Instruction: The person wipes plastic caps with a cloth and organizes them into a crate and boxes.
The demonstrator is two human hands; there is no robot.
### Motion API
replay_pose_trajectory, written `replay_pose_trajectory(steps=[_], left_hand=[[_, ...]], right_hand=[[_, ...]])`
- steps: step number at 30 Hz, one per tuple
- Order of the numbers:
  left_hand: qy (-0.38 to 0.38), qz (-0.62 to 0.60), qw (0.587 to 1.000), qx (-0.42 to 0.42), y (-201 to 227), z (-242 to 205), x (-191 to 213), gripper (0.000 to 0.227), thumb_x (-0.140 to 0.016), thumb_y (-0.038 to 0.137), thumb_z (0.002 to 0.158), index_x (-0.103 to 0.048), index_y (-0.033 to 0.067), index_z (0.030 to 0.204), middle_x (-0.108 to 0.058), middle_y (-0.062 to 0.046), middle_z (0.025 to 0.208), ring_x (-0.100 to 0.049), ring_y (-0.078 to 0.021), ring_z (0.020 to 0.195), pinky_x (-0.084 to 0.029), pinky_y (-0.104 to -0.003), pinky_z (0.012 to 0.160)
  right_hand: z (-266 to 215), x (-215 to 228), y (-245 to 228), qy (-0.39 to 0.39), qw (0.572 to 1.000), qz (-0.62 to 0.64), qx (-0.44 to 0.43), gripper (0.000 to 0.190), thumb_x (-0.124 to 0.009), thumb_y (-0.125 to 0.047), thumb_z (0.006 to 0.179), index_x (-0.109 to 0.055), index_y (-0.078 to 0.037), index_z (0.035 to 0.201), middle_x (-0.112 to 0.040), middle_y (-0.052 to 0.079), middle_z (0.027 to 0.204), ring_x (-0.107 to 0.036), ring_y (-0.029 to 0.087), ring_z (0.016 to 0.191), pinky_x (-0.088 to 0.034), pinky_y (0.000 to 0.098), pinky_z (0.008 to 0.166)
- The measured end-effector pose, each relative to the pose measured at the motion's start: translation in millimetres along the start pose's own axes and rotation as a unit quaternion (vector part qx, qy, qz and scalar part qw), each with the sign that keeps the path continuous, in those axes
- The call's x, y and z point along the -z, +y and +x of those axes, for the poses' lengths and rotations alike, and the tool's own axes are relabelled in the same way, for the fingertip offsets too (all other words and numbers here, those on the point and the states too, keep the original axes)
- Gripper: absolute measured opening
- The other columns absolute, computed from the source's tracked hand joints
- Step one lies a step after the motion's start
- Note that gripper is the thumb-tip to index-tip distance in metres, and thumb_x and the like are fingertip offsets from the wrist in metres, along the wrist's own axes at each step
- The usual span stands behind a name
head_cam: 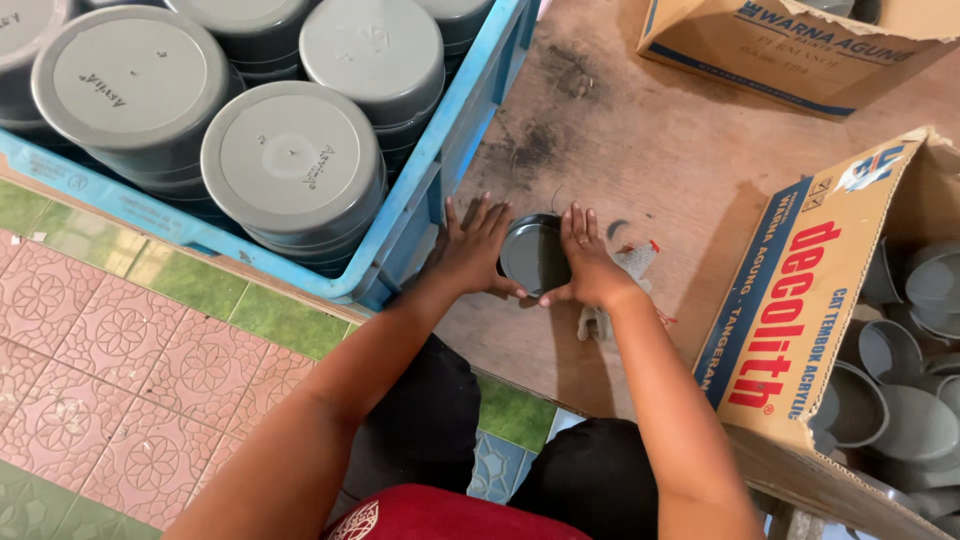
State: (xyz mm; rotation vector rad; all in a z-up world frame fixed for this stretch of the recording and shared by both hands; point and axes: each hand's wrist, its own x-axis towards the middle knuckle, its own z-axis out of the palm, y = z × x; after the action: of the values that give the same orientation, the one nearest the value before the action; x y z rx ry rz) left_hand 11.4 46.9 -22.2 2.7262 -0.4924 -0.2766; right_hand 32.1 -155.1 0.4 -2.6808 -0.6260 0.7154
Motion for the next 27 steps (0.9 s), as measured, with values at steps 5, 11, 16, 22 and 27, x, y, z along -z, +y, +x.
replay_pose_trajectory(steps=[5,11,16,22,27], left_hand=[[0.002,-0.034,0.999,-0.023,0,3,0,0.117,-0.057,0.077,0.052,-0.020,0.0033,0.136,-0.028,-0.015,0.140,-0.008,-0.0343,0.134,0.012,-0.070,0.097],[0.119,0.043,0.986,-0.106,3,4,1,0.112,-0.075,0.048,0.060,-0.009,0.0054,0.140,-0.009,-0.011,0.147,0.000,-0.0331,0.135,-0.001,-0.071,0.097],[0.143,0.097,0.977,-0.124,1,-4,5,0.108,-0.076,0.036,0.065,-0.006,0.0074,0.141,-0.005,-0.008,0.148,0.001,-0.0323,0.135,-0.009,-0.070,0.098],[0.131,0.026,0.973,-0.189,4,-15,6,0.110,-0.078,0.042,0.061,-0.010,0.0087,0.141,-0.013,-0.008,0.147,-0.004,-0.0323,0.135,-0.004,-0.062,0.103],[0.130,-0.027,0.971,-0.200,7,-14,4,0.106,-0.074,0.048,0.058,-0.017,0.0127,0.140,-0.013,-0.003,0.147,-0.004,-0.0312,0.135,-0.004,-0.059,0.106]], right_hand=[[4,1,0,0.011,0.999,0.038,-0.021,0.137,-0.083,-0.050,0.042,-0.001,-0.005,0.142,-0.007,0.018,0.146,-0.006,0.038,0.134,-0.008,0.0488,0.110],[-2,-26,12,0.249,0.965,-0.042,0.077,0.126,-0.081,-0.038,0.043,-0.008,-0.001,0.140,-0.011,0.021,0.143,-0.006,0.050,0.128,-0.011,0.0580,0.105],[-24,-27,-3,0.275,0.952,0.080,0.106,0.104,-0.073,-0.031,0.069,-0.003,-0.005,0.141,-0.006,0.017,0.146,0.001,0.046,0.130,-0.015,0.0536,0.106],[-24,-34,8,0.374,0.813,0.440,0.077,0.053,-0.034,-0.019,0.097,-0.006,-0.004,0.139,-0.028,0.023,0.139,-0.032,0.035,0.127,-0.025,0.0461,0.107],[-28,5,-24,0.220,0.709,0.651,-0.160,0.044,-0.042,-0.037,0.091,-0.040,-0.020,0.132,-0.024,0.018,0.142,-0.030,0.045,0.126,-0.030,0.0715,0.083]])
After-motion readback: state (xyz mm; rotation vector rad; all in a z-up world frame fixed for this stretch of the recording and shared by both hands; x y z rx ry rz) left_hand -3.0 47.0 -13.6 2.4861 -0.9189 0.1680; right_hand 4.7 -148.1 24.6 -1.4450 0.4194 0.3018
